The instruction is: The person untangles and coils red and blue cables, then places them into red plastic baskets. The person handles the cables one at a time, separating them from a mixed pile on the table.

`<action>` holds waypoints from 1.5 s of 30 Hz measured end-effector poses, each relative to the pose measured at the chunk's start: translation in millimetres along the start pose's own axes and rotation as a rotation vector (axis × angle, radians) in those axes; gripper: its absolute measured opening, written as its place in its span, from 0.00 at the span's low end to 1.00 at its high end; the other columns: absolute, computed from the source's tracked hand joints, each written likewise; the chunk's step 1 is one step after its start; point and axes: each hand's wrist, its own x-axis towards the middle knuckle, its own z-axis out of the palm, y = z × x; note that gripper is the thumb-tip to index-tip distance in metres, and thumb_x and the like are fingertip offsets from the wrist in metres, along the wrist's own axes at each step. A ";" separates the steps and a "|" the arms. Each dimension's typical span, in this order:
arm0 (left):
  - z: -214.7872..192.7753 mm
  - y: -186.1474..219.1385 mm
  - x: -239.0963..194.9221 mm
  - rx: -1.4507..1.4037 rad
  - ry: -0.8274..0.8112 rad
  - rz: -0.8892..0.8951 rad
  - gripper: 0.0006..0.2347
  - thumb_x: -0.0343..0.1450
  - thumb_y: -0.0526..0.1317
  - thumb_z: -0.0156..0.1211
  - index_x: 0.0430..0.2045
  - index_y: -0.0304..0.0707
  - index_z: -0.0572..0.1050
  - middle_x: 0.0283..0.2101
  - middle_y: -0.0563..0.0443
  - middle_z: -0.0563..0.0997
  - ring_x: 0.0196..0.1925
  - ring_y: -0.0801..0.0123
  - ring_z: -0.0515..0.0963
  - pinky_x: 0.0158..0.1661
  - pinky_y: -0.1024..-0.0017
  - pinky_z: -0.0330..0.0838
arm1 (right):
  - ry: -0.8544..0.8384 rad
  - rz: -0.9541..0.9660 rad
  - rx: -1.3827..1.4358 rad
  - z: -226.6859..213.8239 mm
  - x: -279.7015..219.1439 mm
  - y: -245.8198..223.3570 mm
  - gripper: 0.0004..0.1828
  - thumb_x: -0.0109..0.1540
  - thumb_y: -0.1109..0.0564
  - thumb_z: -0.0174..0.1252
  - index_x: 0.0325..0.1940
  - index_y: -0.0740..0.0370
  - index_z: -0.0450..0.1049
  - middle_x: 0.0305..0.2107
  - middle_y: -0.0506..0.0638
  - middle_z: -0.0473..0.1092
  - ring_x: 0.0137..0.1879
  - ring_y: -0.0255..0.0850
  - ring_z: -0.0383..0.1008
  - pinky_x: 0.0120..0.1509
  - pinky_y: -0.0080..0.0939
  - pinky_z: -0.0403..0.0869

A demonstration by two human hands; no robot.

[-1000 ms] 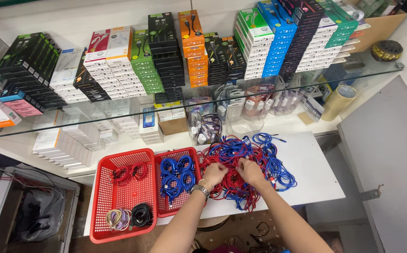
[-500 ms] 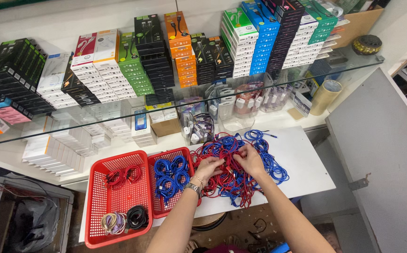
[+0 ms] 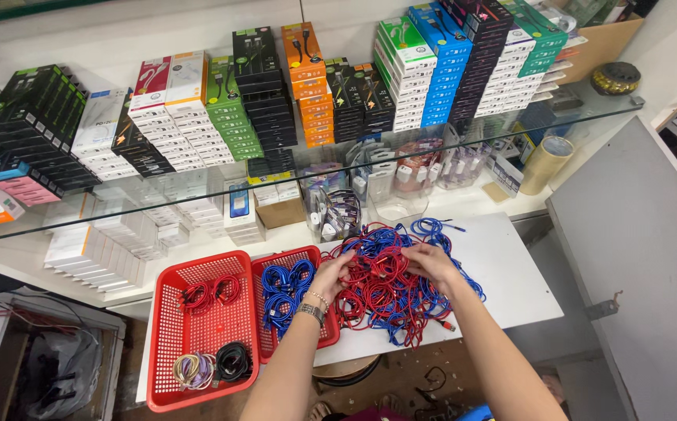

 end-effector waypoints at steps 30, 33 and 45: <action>82.4 27.2 -11.2 1.028 -0.014 0.832 0.16 0.71 0.42 0.57 0.50 0.33 0.77 0.40 0.38 0.84 0.44 0.50 0.83 0.46 0.59 0.74 | -0.138 -0.436 0.028 -0.7 -105.9 -158.6 0.08 0.71 0.50 0.49 0.45 0.55 0.67 0.50 0.52 0.77 0.45 0.30 0.69 0.43 0.31 0.66; 100.5 38.8 -30.5 0.943 -0.206 0.331 0.14 0.75 0.47 0.52 0.43 0.37 0.80 0.32 0.44 0.83 0.36 0.61 0.85 0.42 0.65 0.76 | -0.074 -0.434 0.017 -7.2 -117.6 -169.1 0.07 0.70 0.51 0.50 0.47 0.55 0.67 0.52 0.48 0.77 0.43 0.29 0.69 0.38 0.29 0.64; 140.2 51.3 -62.8 1.031 -0.087 0.907 0.17 0.66 0.46 0.70 0.41 0.32 0.77 0.40 0.43 0.81 0.43 0.58 0.81 0.47 0.64 0.75 | -0.246 -0.343 -0.096 9.2 -134.8 -184.4 0.20 0.69 0.55 0.49 0.67 0.54 0.66 0.25 0.43 0.65 0.30 0.27 0.62 0.27 0.27 0.55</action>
